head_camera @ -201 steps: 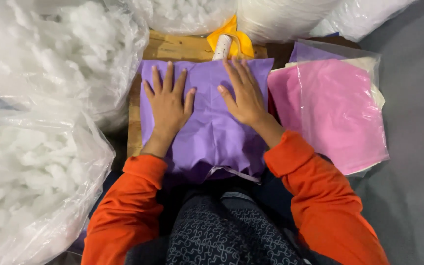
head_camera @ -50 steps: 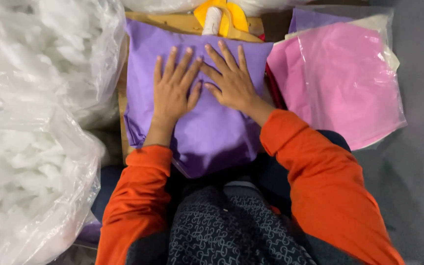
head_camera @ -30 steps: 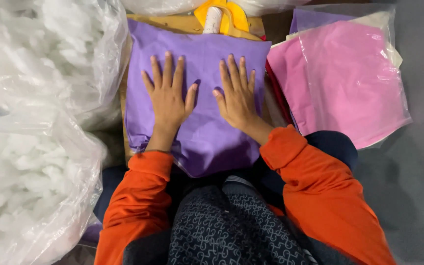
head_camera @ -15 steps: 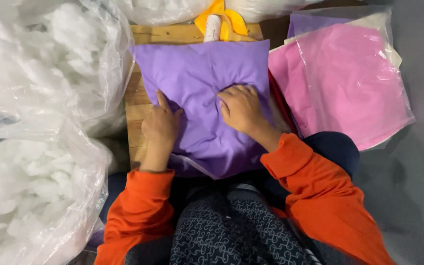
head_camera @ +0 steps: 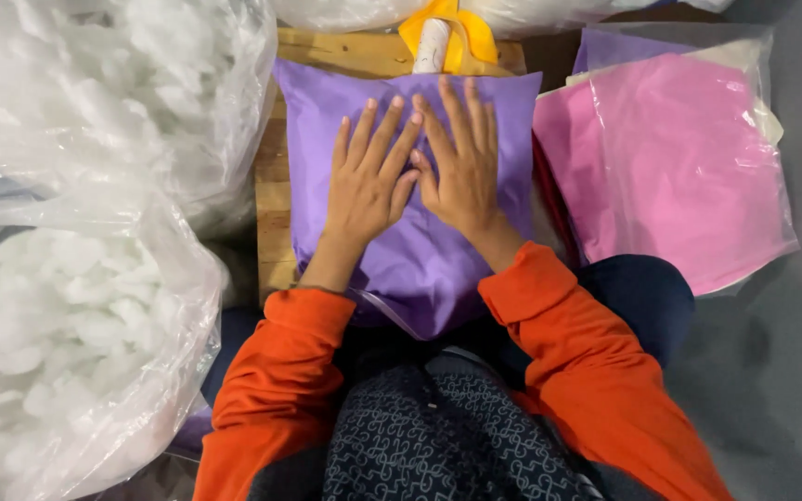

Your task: Stuffing a purple fabric pouch with white polyester fiberfill to create a cushion.

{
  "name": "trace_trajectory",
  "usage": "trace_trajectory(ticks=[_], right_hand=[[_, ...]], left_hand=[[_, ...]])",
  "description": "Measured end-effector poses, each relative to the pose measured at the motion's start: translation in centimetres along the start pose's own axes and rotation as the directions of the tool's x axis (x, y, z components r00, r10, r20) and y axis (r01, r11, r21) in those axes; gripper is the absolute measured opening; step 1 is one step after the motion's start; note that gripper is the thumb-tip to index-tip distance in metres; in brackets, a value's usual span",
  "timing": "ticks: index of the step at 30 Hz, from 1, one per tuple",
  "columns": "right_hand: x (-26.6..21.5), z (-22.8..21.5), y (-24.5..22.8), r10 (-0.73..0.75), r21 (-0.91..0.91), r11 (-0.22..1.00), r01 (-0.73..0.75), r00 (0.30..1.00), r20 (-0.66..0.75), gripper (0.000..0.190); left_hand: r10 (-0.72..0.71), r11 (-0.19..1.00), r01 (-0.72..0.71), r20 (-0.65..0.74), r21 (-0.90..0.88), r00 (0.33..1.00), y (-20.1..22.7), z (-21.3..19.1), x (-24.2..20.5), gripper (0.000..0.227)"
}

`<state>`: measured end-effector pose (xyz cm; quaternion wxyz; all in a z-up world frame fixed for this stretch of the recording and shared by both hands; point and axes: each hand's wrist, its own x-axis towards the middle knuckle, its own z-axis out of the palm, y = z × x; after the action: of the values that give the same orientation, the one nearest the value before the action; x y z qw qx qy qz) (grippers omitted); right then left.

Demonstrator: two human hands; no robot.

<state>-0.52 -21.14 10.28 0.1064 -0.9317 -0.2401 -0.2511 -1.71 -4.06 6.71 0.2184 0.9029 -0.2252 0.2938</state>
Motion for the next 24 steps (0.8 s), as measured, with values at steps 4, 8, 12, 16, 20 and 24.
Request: trace_trajectory(ticks=[4, 8, 12, 16, 20, 24], right_hand=[[-2.5, 3.9, 0.8, 0.001, -0.044, 0.999, 0.016, 0.936, 0.351, 0.058], [-0.3, 1.7, 1.2, 0.042, 0.06, 0.996, -0.066, 0.941, 0.336, 0.053], [0.4, -0.9, 2.5, 0.08, -0.008, 0.997, -0.08, 0.997, 0.011, 0.057], [-3.1, 4.2, 5.2, 0.187, -0.063, 0.982, -0.177, 0.896, 0.403, 0.063], [-0.3, 1.7, 6.0, 0.215, 0.004, 0.975, -0.224, 0.942, 0.258, 0.061], [-1.6, 2.0, 7.9, 0.234, -0.092, 0.967, -0.236, 0.972, -0.032, 0.057]], left_hand=[[-0.075, 0.997, 0.073, 0.188, 0.017, 0.979, -3.1, 2.8, -1.5, 0.057], [-0.331, 0.943, 0.315, 0.185, 0.11, 0.925, -3.8, 1.1, -0.1, 0.064], [-0.067, 0.997, 0.073, 0.122, -0.038, 0.99, -2.4, 0.1, 0.9, 0.062], [-0.229, 0.973, 0.221, 0.338, 0.062, 0.913, -4.8, 2.1, -1.7, 0.074], [-0.42, 0.907, 0.395, 0.233, 0.149, 0.877, -5.2, 0.4, 0.2, 0.073], [-0.055, 0.994, 0.071, 0.173, -0.085, 0.983, -2.5, -0.5, 0.7, 0.062]])
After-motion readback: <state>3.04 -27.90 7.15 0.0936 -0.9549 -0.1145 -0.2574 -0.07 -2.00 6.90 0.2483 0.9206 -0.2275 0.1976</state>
